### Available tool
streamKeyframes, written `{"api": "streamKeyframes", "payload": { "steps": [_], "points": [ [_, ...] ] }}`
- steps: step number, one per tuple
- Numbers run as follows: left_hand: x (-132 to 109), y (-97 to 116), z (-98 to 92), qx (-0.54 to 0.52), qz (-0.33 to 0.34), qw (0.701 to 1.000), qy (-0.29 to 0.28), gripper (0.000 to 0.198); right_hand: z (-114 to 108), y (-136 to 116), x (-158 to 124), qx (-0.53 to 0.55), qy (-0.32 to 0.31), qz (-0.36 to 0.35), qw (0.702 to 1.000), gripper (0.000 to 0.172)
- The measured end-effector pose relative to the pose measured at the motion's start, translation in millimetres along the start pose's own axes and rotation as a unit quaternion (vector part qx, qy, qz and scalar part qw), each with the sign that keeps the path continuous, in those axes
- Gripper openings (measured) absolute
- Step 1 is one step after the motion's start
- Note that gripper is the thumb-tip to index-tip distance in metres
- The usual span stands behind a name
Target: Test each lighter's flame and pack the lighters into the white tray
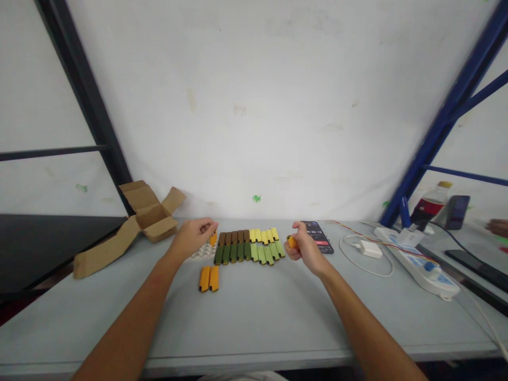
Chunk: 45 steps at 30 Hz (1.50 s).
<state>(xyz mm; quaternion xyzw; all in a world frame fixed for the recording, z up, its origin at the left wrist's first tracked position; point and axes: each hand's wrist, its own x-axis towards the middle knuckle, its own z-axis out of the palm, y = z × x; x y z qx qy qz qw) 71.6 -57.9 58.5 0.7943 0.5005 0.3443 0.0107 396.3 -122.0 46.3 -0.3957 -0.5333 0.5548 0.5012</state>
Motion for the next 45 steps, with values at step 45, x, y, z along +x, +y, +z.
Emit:
{"api": "streamKeyframes", "payload": {
  "steps": [45],
  "points": [
    [-13, 59, 42.0, -0.310, 0.003, 0.942, -0.131, 0.031, 26, 33, -4, -0.209, -0.082, -0.172, 0.959, 0.027]
  ]
}}
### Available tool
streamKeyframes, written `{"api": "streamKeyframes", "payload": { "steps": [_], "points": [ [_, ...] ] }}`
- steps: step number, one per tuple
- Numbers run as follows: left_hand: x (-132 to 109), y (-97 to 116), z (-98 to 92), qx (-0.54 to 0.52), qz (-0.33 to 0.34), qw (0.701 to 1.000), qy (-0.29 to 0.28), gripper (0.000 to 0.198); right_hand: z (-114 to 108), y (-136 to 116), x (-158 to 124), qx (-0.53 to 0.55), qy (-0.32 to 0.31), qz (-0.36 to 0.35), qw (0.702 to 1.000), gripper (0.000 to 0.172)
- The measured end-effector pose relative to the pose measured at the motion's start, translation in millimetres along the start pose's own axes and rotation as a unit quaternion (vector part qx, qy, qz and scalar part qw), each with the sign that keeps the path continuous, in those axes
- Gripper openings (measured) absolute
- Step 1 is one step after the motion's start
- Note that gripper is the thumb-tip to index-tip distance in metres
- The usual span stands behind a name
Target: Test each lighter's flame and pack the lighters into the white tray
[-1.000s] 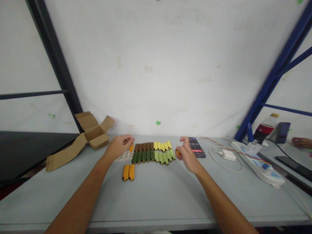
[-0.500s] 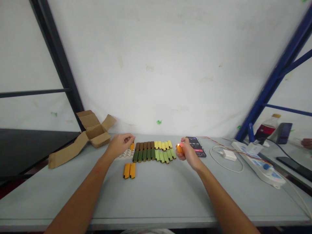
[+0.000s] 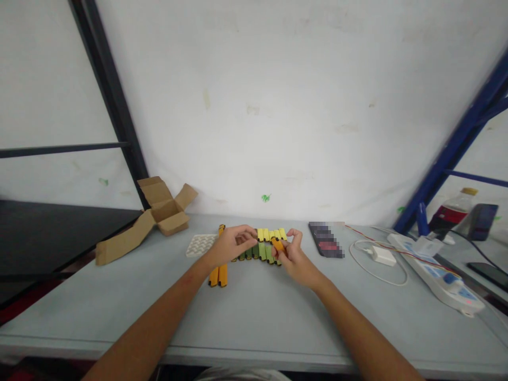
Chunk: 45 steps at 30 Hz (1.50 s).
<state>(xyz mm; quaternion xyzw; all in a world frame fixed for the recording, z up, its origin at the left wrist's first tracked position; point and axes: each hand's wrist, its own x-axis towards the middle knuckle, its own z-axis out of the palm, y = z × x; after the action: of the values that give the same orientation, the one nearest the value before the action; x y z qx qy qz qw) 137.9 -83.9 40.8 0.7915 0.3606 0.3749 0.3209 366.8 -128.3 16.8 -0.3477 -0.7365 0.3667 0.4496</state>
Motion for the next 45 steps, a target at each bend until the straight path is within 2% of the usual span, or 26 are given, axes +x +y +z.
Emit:
{"api": "streamKeyframes", "payload": {
  "steps": [2, 4, 7, 9, 12, 14, 16, 18, 21, 25, 33, 38, 41, 45],
  "points": [
    [-1, 6, 20.9, -0.044, 0.011, 0.999, -0.026, 0.040, 7, -3, -2, -0.003, -0.033, -0.026, 0.999, 0.024],
    [-2, 10, 33.5, -0.038, 0.020, 0.998, -0.044, 0.027, 13, -4, -4, -0.002, -0.052, -0.030, 0.998, 0.023],
    [-2, 10, 31.6, 0.011, 0.034, 0.999, -0.027, 0.018, 17, -2, -4, 0.023, -0.040, -0.010, 0.999, 0.031],
    [-2, 9, 17.8, 0.045, 0.033, 0.998, -0.004, 0.020, 15, 0, -2, 0.036, -0.007, 0.007, 0.999, 0.038],
    [-1, 9, -15.0, 0.137, 0.014, 0.990, 0.032, 0.023, 6, 1, 1, 0.014, 0.045, 0.026, 0.999, 0.043],
    [-2, 7, -39.3, 0.220, 0.009, 0.972, 0.079, 0.025, -3, -1, 2, -0.017, 0.053, 0.033, 0.998, 0.039],
    [-3, 2, -60.8, 0.265, -0.012, 0.959, 0.098, 0.025, -11, -3, 3, -0.044, 0.051, 0.041, 0.997, 0.033],
    [-6, -6, -76.7, 0.306, -0.040, 0.947, 0.085, 0.023, -15, -4, 3, -0.064, 0.053, 0.046, 0.996, 0.027],
    [-9, -20, -89.4, 0.323, -0.085, 0.942, 0.033, 0.023, -16, -4, 3, -0.093, 0.041, 0.045, 0.994, 0.019],
    [-10, -30, -92.1, 0.283, -0.117, 0.952, -0.001, 0.023, -13, 0, 4, -0.125, 0.013, 0.028, 0.992, 0.009],
    [-6, -41, -87.4, 0.233, -0.133, 0.963, 0.011, 0.024, -5, -4, 1, -0.146, 0.008, 0.006, 0.989, 0.005],
    [-6, -44, -83.4, 0.232, -0.125, 0.965, 0.007, 0.021, 16, -11, -4, -0.215, -0.014, -0.074, 0.974, 0.010],
    [-6, -45, -81.5, 0.229, -0.135, 0.964, -0.002, 0.018, 38, -16, -8, -0.269, -0.063, -0.142, 0.950, 0.020],
    [-7, -48, -81.3, 0.219, -0.134, 0.966, -0.006, 0.020, 69, -23, -10, -0.327, -0.183, -0.227, 0.899, 0.044]
  ]
}}
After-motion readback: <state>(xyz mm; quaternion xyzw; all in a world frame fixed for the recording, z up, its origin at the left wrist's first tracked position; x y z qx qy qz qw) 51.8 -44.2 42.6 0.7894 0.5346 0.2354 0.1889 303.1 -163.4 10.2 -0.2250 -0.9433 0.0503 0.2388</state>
